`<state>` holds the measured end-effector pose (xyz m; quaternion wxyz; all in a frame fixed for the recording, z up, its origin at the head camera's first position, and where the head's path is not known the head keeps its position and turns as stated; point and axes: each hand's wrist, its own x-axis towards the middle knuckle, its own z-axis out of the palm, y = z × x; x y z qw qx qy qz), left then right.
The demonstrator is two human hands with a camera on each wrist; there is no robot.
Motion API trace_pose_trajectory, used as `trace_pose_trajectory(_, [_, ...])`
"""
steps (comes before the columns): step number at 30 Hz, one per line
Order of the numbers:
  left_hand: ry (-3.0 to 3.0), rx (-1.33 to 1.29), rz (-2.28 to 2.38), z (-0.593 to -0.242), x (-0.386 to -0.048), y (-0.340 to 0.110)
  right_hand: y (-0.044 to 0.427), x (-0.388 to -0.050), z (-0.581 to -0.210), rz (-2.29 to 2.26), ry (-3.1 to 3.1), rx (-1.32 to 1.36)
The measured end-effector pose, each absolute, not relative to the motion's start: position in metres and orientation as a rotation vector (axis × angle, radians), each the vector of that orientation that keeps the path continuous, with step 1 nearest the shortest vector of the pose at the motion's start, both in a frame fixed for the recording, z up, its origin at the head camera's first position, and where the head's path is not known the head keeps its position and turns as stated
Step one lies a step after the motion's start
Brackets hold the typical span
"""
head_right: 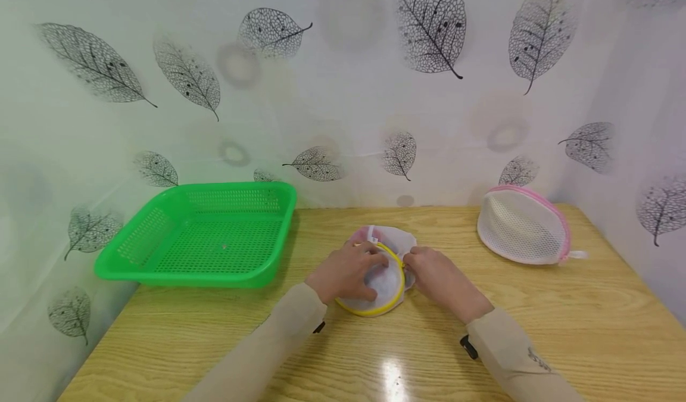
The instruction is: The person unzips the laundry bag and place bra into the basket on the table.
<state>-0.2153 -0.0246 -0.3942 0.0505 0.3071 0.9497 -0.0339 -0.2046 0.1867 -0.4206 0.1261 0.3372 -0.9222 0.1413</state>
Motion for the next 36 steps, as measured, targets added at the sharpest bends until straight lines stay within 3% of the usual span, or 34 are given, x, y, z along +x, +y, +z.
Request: trace_pose_trajectory(36, [2.878, 0.916, -0.135, -0.3945, -0.2156, -0.0235, 0.1883, -0.1985, -0.422, 0.464, -2.665, 0.996])
